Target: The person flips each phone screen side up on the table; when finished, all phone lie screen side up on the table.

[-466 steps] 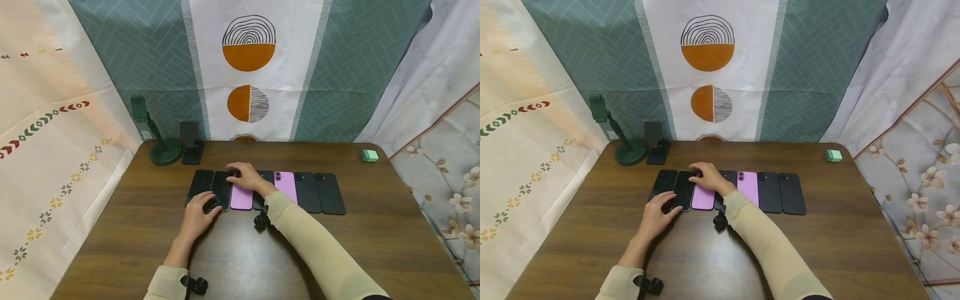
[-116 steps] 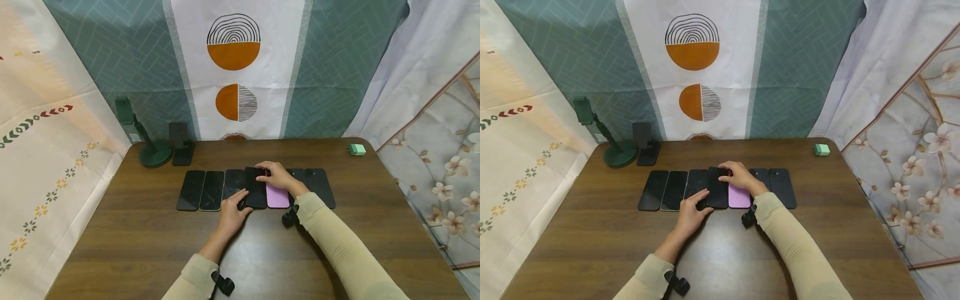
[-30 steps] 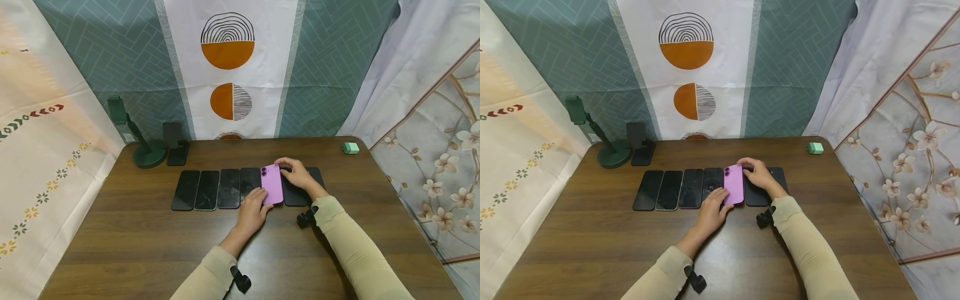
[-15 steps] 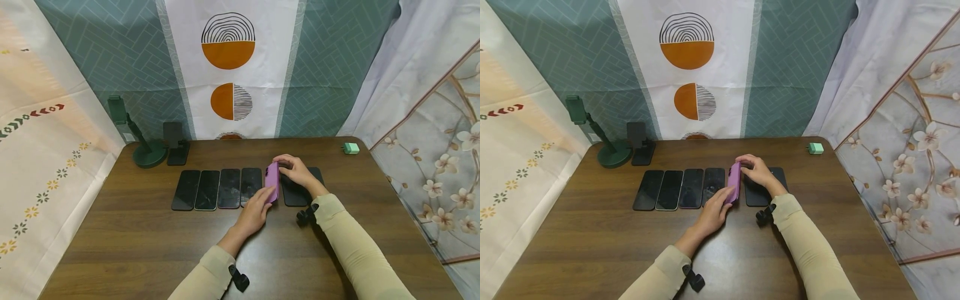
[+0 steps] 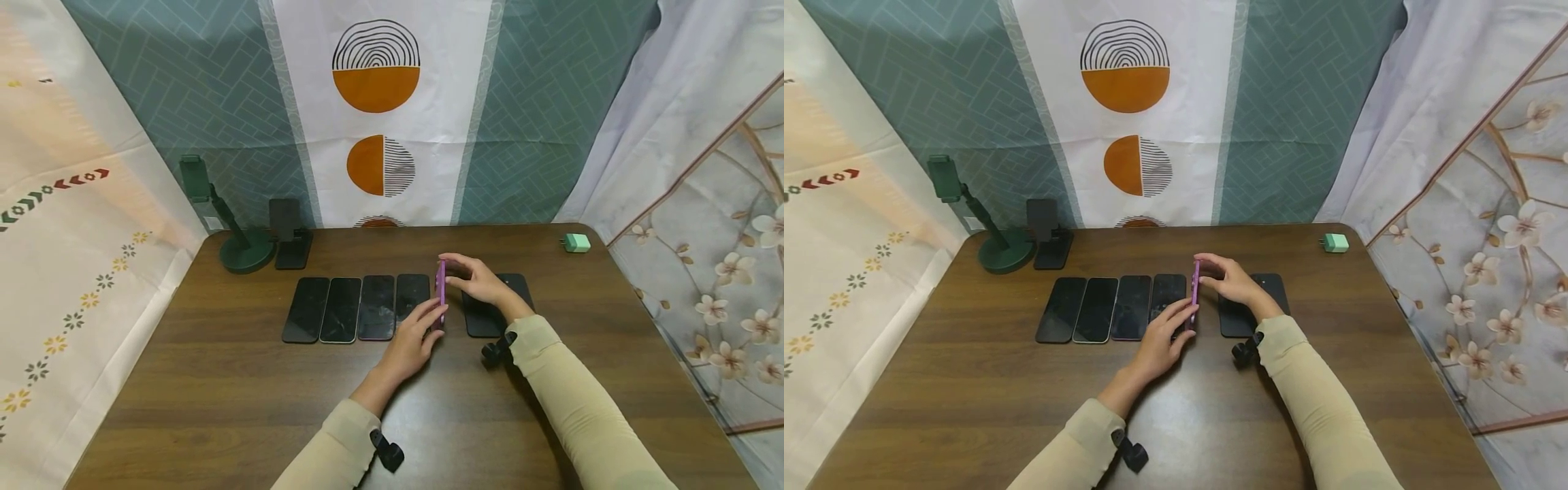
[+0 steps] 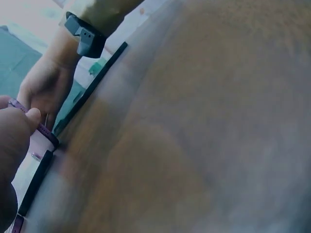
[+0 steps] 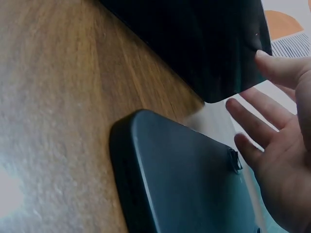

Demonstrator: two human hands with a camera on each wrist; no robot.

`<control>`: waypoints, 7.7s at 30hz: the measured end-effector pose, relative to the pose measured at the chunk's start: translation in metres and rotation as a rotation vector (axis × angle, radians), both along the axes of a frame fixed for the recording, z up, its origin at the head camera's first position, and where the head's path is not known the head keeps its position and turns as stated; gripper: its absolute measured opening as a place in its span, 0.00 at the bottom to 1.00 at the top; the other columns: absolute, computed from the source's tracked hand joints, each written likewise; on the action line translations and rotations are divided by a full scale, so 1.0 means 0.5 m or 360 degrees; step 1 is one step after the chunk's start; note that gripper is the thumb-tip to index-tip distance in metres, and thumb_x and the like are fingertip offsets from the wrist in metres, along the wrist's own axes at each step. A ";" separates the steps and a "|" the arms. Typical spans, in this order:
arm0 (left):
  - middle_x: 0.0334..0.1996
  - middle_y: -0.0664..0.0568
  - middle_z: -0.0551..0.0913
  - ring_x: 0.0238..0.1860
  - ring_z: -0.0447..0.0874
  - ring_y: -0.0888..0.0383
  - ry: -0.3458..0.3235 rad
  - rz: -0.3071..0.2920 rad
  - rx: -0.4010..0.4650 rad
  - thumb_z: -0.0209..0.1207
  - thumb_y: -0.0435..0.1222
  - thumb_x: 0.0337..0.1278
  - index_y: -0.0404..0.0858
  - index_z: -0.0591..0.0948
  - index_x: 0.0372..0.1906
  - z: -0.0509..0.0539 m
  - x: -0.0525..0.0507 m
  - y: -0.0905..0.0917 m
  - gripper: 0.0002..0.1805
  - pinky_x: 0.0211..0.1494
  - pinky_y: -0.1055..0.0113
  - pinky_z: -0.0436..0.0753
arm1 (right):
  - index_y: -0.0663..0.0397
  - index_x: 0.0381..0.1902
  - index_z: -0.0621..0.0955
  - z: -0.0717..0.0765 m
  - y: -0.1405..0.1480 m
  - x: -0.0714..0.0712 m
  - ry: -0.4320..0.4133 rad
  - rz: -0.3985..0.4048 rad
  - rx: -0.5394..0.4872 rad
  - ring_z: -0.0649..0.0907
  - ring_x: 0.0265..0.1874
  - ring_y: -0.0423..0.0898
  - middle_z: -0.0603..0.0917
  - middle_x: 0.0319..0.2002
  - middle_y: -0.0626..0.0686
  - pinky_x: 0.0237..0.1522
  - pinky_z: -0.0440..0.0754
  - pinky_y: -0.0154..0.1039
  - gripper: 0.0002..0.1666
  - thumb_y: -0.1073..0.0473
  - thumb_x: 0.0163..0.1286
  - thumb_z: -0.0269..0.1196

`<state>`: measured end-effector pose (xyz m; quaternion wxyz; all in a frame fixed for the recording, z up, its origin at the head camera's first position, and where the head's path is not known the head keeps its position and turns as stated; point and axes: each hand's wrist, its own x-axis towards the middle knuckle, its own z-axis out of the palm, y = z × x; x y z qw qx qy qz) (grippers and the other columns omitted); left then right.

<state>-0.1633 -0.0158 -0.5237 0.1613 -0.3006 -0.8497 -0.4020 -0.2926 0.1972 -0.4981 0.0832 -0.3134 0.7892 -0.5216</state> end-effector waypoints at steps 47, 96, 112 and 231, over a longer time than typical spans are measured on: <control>0.53 0.46 0.86 0.55 0.81 0.45 -0.0411 0.0461 -0.0115 0.82 0.40 0.37 0.32 0.87 0.51 0.010 -0.010 0.009 0.31 0.62 0.45 0.75 | 0.58 0.70 0.74 -0.014 0.013 -0.001 0.0125 -0.0146 0.0590 0.74 0.67 0.59 0.77 0.66 0.60 0.68 0.68 0.60 0.35 0.56 0.67 0.71; 0.54 0.53 0.85 0.57 0.79 0.55 -0.0332 0.0206 -0.0171 0.74 0.46 0.54 0.39 0.87 0.53 0.016 -0.012 0.128 0.24 0.62 0.60 0.78 | 0.65 0.63 0.79 -0.001 0.167 0.028 0.0172 -0.0401 0.0564 0.77 0.63 0.62 0.82 0.59 0.64 0.66 0.70 0.62 0.27 0.59 0.69 0.69; 0.56 0.54 0.84 0.59 0.77 0.54 -0.0211 0.0194 -0.0432 0.74 0.48 0.54 0.39 0.87 0.54 0.001 -0.022 0.156 0.25 0.65 0.62 0.73 | 0.59 0.66 0.78 -0.005 0.178 0.034 0.0154 -0.0395 0.0700 0.75 0.65 0.63 0.80 0.63 0.63 0.66 0.69 0.63 0.32 0.54 0.67 0.72; 0.61 0.38 0.81 0.59 0.83 0.48 0.0066 0.0094 0.0213 0.76 0.35 0.47 0.23 0.83 0.54 -0.011 -0.026 0.113 0.29 0.59 0.65 0.82 | 0.62 0.68 0.76 -0.008 0.142 0.001 0.0098 -0.0247 0.0551 0.75 0.64 0.62 0.79 0.62 0.65 0.66 0.70 0.62 0.36 0.55 0.65 0.73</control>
